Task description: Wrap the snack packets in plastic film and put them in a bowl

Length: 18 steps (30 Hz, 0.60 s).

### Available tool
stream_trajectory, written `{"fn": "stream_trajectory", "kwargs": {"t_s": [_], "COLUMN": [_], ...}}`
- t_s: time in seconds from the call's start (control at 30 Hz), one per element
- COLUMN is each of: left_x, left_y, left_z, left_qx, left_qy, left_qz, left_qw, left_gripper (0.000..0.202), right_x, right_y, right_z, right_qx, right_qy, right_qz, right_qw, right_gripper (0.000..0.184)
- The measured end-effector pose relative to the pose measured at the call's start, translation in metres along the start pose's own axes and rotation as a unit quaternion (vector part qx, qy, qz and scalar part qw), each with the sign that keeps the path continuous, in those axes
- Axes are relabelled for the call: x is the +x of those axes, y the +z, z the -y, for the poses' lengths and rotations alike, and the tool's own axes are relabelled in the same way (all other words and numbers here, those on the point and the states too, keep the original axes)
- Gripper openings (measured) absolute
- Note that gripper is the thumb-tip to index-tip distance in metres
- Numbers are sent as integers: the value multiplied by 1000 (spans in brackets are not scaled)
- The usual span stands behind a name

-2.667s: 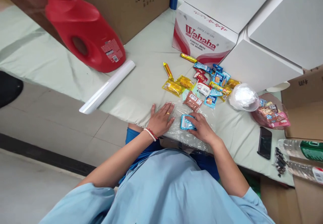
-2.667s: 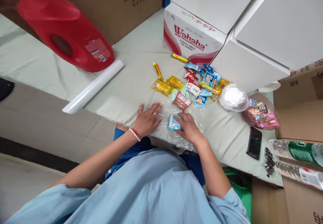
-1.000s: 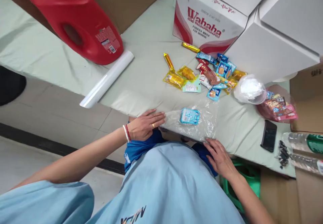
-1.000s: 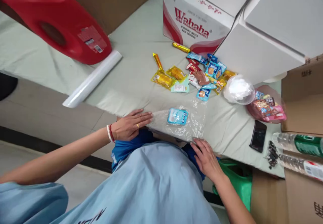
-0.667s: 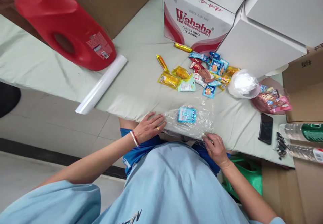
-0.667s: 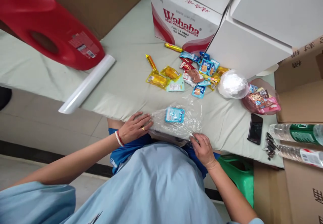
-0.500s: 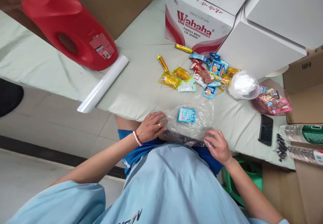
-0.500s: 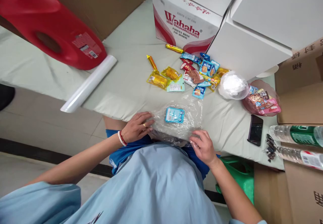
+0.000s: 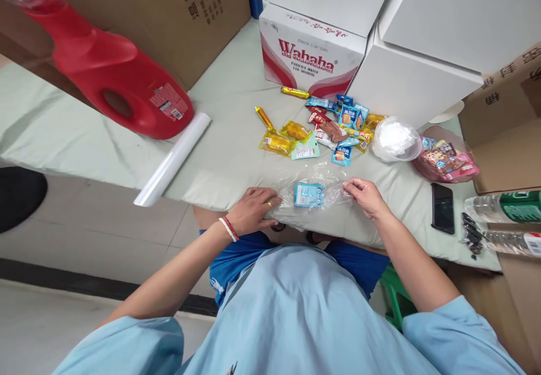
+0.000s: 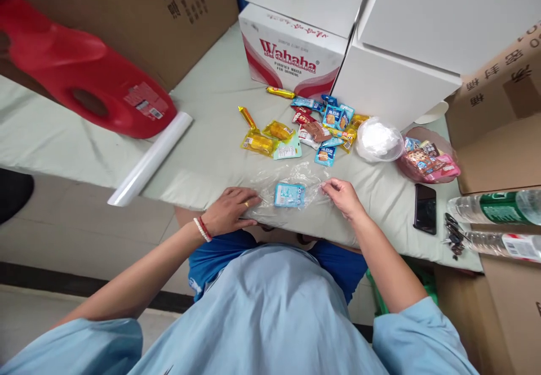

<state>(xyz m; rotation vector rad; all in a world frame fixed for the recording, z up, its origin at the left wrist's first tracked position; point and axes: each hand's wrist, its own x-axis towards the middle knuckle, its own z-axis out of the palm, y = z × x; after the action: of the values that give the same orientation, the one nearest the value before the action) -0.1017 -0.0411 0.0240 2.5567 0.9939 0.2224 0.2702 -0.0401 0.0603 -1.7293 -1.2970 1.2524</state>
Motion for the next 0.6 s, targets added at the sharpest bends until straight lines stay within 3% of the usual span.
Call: {"fn": "stream_trajectory", "kwargs": {"t_s": [0.13, 0.23, 0.43, 0.53, 0.6], "left_x": [8, 15, 32, 35, 32], "left_y": [12, 16, 24, 27, 27], "left_z": [-4, -6, -13, -11, -8], "left_qx": [-25, -50, -3, 36, 41], "left_qy": [-29, -73, -235, -299, -326], "left_qz": [-60, -104, -153, -185, -222], "left_qw": [997, 991, 960, 936, 918], "left_gripper": [37, 46, 52, 39, 27], "right_x": [12, 18, 29, 32, 34], "right_y": [-2, -3, -5, -7, -11], "right_z": [-2, -8, -23, -25, -21], "right_qx": [-37, -57, -112, -221, -313], "right_qy": [-1, -18, -10, -11, -30], "right_qz": [-8, -15, -42, -74, -107], "right_qw": [999, 998, 993, 973, 943], "right_gripper": [57, 54, 46, 34, 27]}}
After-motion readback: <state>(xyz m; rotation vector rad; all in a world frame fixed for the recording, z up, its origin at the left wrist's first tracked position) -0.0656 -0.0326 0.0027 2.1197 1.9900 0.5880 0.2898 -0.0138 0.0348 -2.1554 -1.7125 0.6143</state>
